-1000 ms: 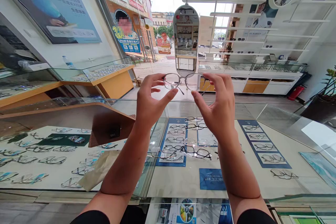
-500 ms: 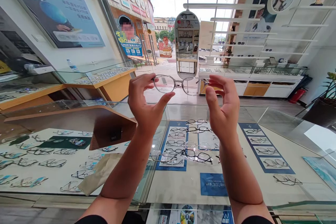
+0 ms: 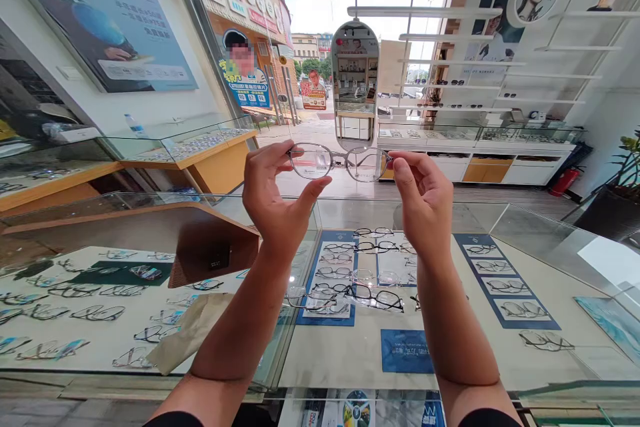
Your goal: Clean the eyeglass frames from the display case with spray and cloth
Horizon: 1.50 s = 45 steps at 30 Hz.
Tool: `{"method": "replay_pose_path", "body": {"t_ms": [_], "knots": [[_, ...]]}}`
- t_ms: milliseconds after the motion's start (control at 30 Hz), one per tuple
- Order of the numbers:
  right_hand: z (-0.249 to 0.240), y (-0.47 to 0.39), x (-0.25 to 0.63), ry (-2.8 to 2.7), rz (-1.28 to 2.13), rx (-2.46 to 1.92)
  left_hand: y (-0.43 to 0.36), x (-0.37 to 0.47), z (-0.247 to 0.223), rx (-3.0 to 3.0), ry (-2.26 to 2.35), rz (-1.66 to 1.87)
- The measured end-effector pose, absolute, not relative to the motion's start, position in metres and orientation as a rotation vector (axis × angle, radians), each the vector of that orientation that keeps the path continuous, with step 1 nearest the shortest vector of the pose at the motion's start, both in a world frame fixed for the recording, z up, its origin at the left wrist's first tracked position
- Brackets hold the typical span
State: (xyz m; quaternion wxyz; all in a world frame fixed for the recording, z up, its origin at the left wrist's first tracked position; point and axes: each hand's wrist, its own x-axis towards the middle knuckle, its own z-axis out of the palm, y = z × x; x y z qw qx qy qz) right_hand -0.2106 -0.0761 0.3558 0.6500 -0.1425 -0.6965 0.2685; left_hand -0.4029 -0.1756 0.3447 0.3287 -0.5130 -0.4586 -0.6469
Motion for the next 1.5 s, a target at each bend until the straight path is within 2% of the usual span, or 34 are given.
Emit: {"method": "replay_pose_path", "body": {"t_ms": [333,600,933,1300,1500], "knots": [[0.353,-0.071,-0.214,-1.6,0.767,-0.323,-0.172,-0.401,0.347,-1.473,-1.083,-1.942],[0.35,-0.063,-0.215,-1.563,0.88,-0.294,-0.169,-0.403,0.346,-1.46,-1.131,-1.989],[0.354,-0.072,-0.219,-1.462,1.16,-0.274,-0.168,-0.406,0.347,-1.507,-0.954,-2.055],[0.358,-0.076,-0.215,-1.4,1.281,-0.205,-0.169,-0.41,0.345,-1.511,-1.192,-2.012],[0.358,-0.077,-0.213,-1.402,1.261,-0.154,-0.166,-0.412,0.344,-1.526,-1.207,-2.116]]}}
